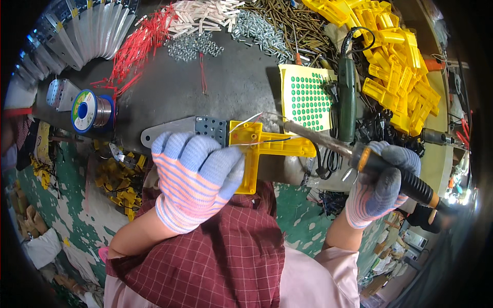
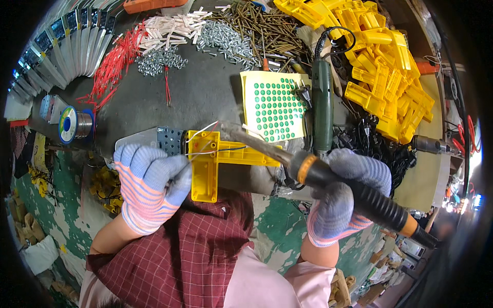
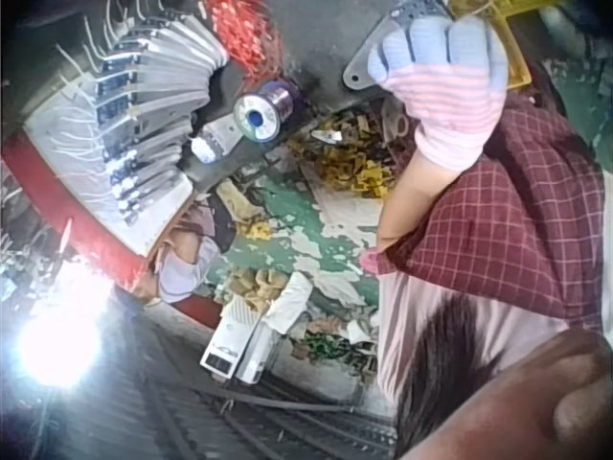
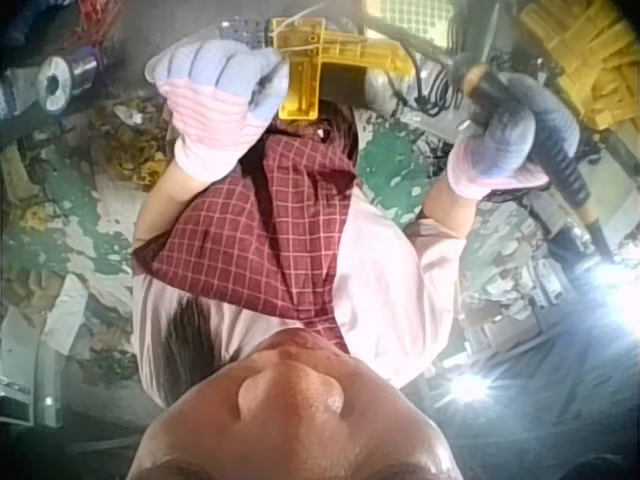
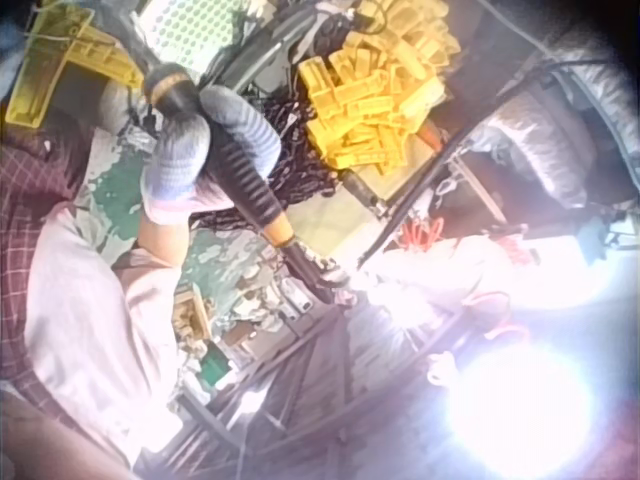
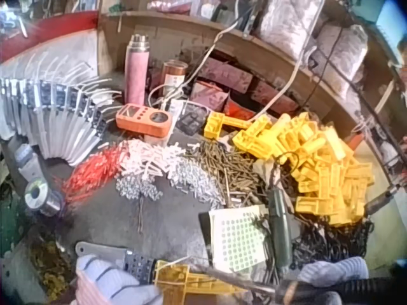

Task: Manually assemble and solder components within a yellow plastic housing using a soldering iron and screwdriver.

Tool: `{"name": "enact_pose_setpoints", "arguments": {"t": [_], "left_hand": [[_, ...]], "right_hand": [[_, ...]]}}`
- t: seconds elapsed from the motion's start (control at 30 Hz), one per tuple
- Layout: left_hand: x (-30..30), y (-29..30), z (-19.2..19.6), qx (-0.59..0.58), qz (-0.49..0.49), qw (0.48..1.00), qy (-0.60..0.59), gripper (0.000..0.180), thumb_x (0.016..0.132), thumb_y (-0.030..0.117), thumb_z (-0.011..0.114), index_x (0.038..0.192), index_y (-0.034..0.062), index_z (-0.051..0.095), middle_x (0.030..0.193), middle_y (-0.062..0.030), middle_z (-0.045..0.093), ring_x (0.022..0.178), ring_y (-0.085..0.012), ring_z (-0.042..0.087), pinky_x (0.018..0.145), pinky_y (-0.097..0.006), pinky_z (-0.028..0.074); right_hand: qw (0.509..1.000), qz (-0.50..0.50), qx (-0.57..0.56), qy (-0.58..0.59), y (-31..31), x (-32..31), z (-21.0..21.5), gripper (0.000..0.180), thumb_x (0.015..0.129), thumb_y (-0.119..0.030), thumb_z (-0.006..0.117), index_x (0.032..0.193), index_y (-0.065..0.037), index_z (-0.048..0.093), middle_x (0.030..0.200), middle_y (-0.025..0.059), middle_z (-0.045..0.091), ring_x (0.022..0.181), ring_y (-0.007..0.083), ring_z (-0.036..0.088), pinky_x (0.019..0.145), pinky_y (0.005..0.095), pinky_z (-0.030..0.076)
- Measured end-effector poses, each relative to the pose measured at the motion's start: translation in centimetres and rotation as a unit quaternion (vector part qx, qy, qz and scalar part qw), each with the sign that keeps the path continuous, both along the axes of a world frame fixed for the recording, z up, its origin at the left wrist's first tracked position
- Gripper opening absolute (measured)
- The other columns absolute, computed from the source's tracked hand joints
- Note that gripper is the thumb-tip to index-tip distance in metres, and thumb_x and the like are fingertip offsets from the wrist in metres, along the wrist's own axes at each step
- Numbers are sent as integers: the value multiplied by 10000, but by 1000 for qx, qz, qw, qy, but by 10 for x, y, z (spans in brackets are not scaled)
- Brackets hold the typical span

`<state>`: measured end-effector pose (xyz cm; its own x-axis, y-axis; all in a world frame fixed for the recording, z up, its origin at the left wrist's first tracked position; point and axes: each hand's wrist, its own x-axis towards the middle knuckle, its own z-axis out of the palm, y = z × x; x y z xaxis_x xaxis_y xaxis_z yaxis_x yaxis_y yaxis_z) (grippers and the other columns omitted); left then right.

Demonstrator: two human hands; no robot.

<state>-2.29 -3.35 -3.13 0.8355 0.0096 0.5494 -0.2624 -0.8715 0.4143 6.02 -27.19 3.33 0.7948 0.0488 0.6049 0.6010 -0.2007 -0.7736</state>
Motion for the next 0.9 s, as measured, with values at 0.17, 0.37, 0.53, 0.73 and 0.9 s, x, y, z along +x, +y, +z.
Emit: {"name": "enact_pose_setpoints", "arguments": {"t": [0.17, 0.37, 0.53, 0.73, 0.9], "left_hand": [[-18, -7, -5, -28, -41, 999, 22, 241, 691, 244, 755, 900, 196, 644, 829, -3, 520, 774, -225, 520, 776, -427, 381], [-17, -9, -7, -1, -18, 1000, 14, 226, 674, 258, 750, 870, 194, 656, 835, -6, 532, 772, -225, 530, 768, -428, 381], [-15, -11, -10, 6, -10, 1000, 11, 215, 668, 251, 746, 852, 188, 653, 825, -6, 537, 763, -222, 537, 757, -428, 385], [-11, -14, -14, 5, -2, 1000, 5, 207, 666, 241, 734, 846, 182, 649, 810, -11, 531, 746, -219, 537, 749, -428, 386], [-9, -16, -13, 12, -10, 1000, 13, 210, 661, 244, 724, 847, 182, 649, 802, -10, 530, 738, -218, 537, 739, -421, 391]], "right_hand": [[996, 12, 42, 83, -13, -24, 0, 486, 775, -268, 846, 1057, 2, 556, 909, 117, 620, 784, 206, 617, 761, 337, 529], [997, 3, 25, 74, -5, -30, -7, 460, 771, -215, 849, 1065, -7, 562, 955, 110, 630, 851, 210, 630, 816, 351, 535], [997, 13, 12, 70, -5, -31, -6, 472, 769, -203, 850, 1084, -7, 558, 956, 110, 632, 865, 212, 632, 832, 356, 531], [999, 10, -16, 49, 4, -31, -5, 358, 871, -280, 729, 1029, -1, 569, 948, 71, 566, 790, 175, 571, 727, 295, 504], [998, 20, -27, 62, -1, -31, -5, 364, 871, -281, 732, 1032, 3, 570, 938, 70, 566, 784, 175, 570, 697, 287, 506]]}}
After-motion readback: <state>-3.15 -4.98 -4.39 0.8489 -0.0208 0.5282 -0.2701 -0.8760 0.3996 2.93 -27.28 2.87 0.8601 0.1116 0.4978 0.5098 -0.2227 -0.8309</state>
